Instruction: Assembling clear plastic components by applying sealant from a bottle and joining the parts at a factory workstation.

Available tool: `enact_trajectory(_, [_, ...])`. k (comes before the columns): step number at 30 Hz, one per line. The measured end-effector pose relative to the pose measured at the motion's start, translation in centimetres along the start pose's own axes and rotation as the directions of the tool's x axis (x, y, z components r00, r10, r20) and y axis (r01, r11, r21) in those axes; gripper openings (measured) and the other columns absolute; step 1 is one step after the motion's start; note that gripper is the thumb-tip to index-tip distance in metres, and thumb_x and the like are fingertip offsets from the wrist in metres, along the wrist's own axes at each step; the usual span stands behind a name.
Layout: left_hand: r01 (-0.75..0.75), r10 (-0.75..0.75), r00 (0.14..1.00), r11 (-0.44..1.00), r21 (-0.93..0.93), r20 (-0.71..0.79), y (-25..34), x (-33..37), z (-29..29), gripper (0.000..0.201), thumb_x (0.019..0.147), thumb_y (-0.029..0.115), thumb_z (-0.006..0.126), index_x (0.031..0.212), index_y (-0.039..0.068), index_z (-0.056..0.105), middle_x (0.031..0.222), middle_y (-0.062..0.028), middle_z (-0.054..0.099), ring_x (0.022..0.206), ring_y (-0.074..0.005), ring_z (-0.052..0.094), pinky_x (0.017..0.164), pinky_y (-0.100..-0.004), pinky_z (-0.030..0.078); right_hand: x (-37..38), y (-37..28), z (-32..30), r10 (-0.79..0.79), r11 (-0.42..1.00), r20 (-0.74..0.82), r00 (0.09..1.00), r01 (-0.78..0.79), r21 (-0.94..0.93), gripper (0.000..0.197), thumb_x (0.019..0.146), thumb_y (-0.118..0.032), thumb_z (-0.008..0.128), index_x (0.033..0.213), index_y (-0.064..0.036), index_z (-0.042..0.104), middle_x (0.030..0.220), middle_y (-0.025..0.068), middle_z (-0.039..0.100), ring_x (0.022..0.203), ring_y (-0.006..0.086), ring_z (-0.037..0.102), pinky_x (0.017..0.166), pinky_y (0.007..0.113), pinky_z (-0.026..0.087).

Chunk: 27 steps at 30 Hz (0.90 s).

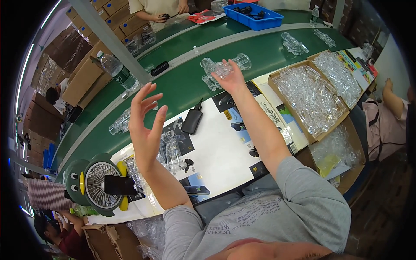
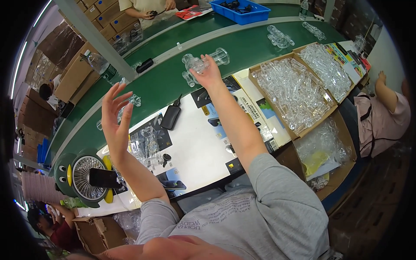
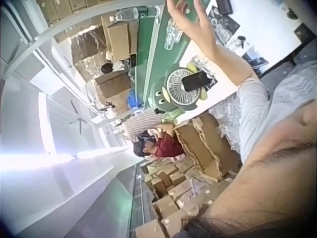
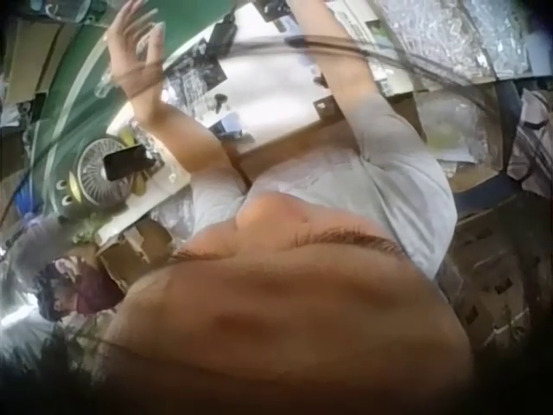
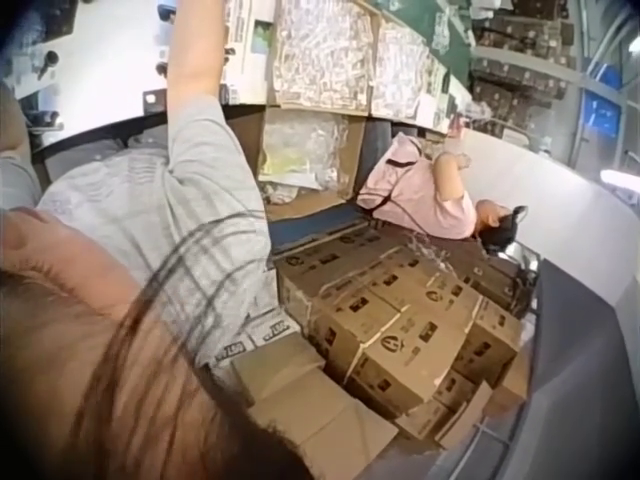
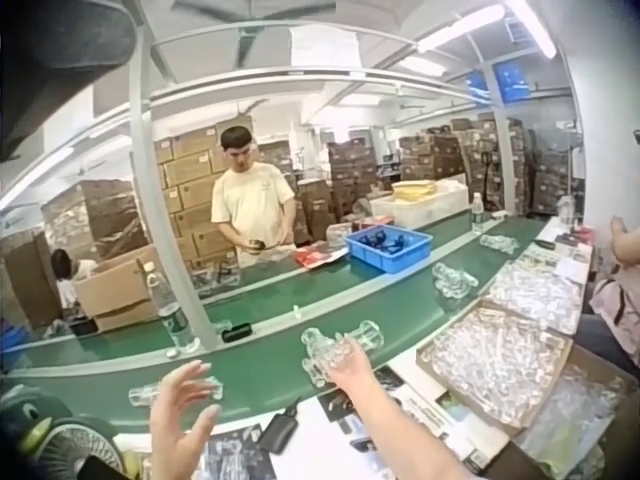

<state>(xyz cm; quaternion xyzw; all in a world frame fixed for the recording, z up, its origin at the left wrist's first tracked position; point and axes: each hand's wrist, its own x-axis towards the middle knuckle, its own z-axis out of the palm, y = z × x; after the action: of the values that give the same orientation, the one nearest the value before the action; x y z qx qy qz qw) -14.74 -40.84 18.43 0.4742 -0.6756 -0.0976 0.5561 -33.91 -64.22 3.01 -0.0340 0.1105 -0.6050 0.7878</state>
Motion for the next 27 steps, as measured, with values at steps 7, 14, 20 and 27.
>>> enact_trajectory(7, [0.121, -0.118, 0.993, 0.985, -0.120, 0.033, -4.6, 1.1, 0.4, 0.045, 0.086, 0.012, 0.060, 0.127, 0.000, 0.046, 0.121, -0.0136, 0.056, 0.115, -0.0228, 0.052, 0.095, -0.0351, 0.041, -4.0, 1.3, 5.5, 0.126, 0.959, 0.313, 0.941, -0.035, -0.281, 0.037, 0.086, -0.024, 0.058, 0.119, -0.0064, 0.053, 0.124, 0.0127, 0.053, 0.117, 0.0300, 0.049, 0.101, 0.049, 0.037])
enact_trajectory(14, [0.182, -0.561, 0.828, 0.257, -0.949, 0.006, -7.9, 1.8, 1.8, 0.047, 0.091, 0.034, 0.053, 0.123, 0.000, 0.045, 0.122, -0.0173, 0.052, 0.119, -0.0291, 0.046, 0.100, -0.0459, 0.037, -10.1, 3.7, 10.0, 0.375, 0.527, 0.639, 0.672, 0.413, -0.743, 0.045, 0.083, -0.016, 0.064, 0.124, -0.0030, 0.053, 0.124, 0.0104, 0.056, 0.109, 0.0197, 0.056, 0.095, 0.035, 0.044])
enact_trajectory(20, [0.090, -0.623, 0.782, 0.064, -0.994, 0.031, -10.9, 1.6, -2.1, 0.041, 0.088, 0.031, 0.054, 0.116, 0.002, 0.049, 0.112, -0.0138, 0.058, 0.104, -0.0294, 0.054, 0.089, -0.0452, 0.045, -13.9, 4.9, 11.6, 0.434, -0.011, 0.781, 0.448, 0.870, -0.493, 0.041, 0.069, -0.021, 0.073, 0.105, -0.0046, 0.062, 0.106, 0.0150, 0.062, 0.094, 0.0295, 0.060, 0.083, 0.035, 0.047])
enact_trajectory(27, [-0.187, -0.636, 0.684, 0.320, -0.929, -0.357, -7.6, 0.5, -6.9, 0.052, 0.084, 0.039, 0.055, 0.120, 0.002, 0.046, 0.116, -0.0148, 0.053, 0.106, -0.0260, 0.052, 0.090, -0.0436, 0.044, -16.7, 2.7, 13.8, 0.376, -0.204, 0.578, 0.724, 0.673, -0.711, 0.048, 0.071, -0.026, 0.075, 0.112, -0.0060, 0.058, 0.087, 0.0098, 0.065, 0.082, 0.0204, 0.064, 0.072, 0.032, 0.048])
